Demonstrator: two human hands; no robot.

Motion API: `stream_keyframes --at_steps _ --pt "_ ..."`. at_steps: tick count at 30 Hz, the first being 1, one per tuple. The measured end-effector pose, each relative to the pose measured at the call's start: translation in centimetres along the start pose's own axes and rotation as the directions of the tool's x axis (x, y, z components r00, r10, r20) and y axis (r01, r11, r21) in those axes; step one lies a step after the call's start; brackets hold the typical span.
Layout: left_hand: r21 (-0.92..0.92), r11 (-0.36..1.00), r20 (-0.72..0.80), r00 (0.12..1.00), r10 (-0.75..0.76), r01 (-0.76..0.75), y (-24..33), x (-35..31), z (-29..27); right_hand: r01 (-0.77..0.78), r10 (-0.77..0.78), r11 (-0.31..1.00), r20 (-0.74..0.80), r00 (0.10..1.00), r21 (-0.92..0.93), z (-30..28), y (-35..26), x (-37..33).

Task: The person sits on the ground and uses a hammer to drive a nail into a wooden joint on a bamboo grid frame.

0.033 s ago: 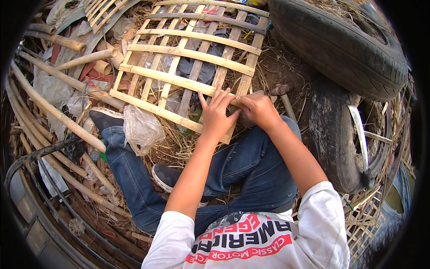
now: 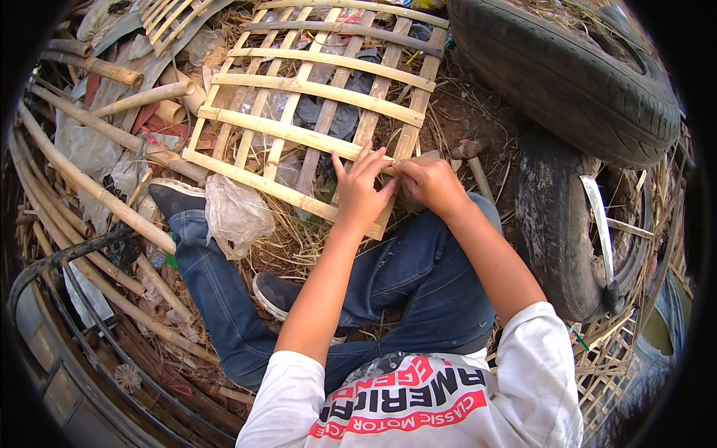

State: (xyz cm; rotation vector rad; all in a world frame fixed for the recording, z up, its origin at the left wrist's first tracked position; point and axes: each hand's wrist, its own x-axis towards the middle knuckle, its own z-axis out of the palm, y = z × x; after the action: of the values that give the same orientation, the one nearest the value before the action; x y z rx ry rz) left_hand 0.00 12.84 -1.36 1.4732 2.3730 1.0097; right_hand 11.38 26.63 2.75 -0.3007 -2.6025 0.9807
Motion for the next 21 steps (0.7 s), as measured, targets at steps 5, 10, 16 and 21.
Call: stream_keyframes --at_steps 5,10,16,21 --pt "-0.140 0.990 -0.111 0.993 -0.040 0.024 0.8 0.9 0.7 -0.070 0.069 0.997 0.014 0.998 0.029 0.0 0.7 -1.0" --pt "-0.100 0.995 -0.175 0.984 -0.041 0.023 0.8 0.8 1.5 -0.083 0.082 0.994 0.014 0.997 0.065 -0.3 0.6 -1.0" --pt "-0.111 0.993 -0.195 0.980 -0.049 0.027 1.3 0.8 1.8 -0.045 0.046 0.998 -0.016 0.999 0.046 -0.4 0.5 -1.1" --pt "-0.088 0.996 -0.214 0.976 -0.031 0.012 1.0 0.8 2.0 -0.056 0.056 0.998 0.033 0.998 -0.004 -0.5 0.2 -1.0"
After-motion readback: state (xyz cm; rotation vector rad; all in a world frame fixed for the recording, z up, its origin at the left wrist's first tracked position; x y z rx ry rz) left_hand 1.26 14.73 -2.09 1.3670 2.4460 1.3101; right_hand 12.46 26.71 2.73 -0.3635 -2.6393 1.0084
